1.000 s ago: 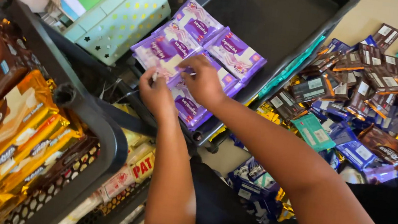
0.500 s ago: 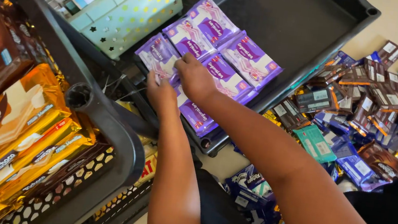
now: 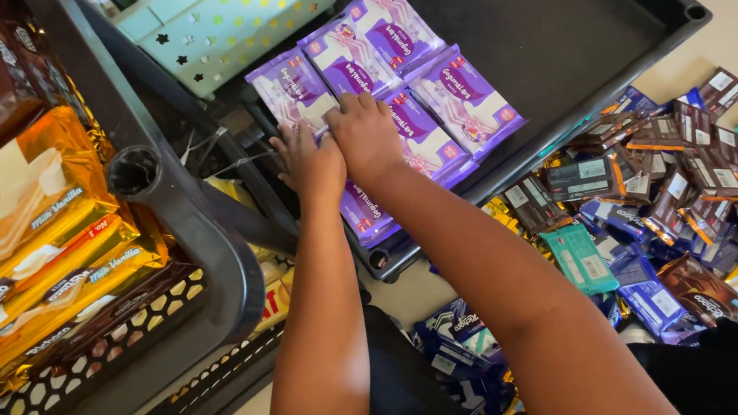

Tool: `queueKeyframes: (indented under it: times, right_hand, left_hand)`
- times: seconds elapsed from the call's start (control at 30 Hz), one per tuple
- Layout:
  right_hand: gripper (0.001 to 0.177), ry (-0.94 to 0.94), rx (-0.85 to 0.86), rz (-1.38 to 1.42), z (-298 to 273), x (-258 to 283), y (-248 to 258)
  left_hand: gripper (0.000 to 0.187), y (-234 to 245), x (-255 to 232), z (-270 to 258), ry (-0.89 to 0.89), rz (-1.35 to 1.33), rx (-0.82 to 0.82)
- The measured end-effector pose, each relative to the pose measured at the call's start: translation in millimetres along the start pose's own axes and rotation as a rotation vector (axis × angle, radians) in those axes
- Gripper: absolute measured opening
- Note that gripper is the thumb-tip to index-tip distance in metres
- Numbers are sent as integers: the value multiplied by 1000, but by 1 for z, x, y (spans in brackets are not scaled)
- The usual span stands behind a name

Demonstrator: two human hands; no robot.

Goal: Sorting and organizing a variety of snack packages from a large pile on the floor onto a tray and shelves.

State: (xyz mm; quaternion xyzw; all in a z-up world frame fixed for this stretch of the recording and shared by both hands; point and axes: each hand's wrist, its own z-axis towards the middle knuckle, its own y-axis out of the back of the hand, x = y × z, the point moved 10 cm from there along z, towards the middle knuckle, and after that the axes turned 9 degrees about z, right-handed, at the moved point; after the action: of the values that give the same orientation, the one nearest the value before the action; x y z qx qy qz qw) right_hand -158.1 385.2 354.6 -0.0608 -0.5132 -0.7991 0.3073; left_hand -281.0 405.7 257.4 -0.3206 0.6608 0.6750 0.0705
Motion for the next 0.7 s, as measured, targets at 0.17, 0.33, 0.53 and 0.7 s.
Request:
queueKeyframes:
  times: [0.17,0.33,0.53,0.7]
  right_hand:
    - [27,-20,-33,55,-8,-19,10]
    - [36,-301,-35,-48,-14,-109,39]
    - [53,-545,25,-100,-37,-182,77]
    - [64,-660,256,-18,-50,-184,63]
  left_hand:
    - [78,-5,-12,-9,-13,4,44]
    - [83,7,-24,-24,-69,44,2]
    - [86,23,-71,-53,-213,170,0]
    - [87,4,-92,-67,-346,264,74]
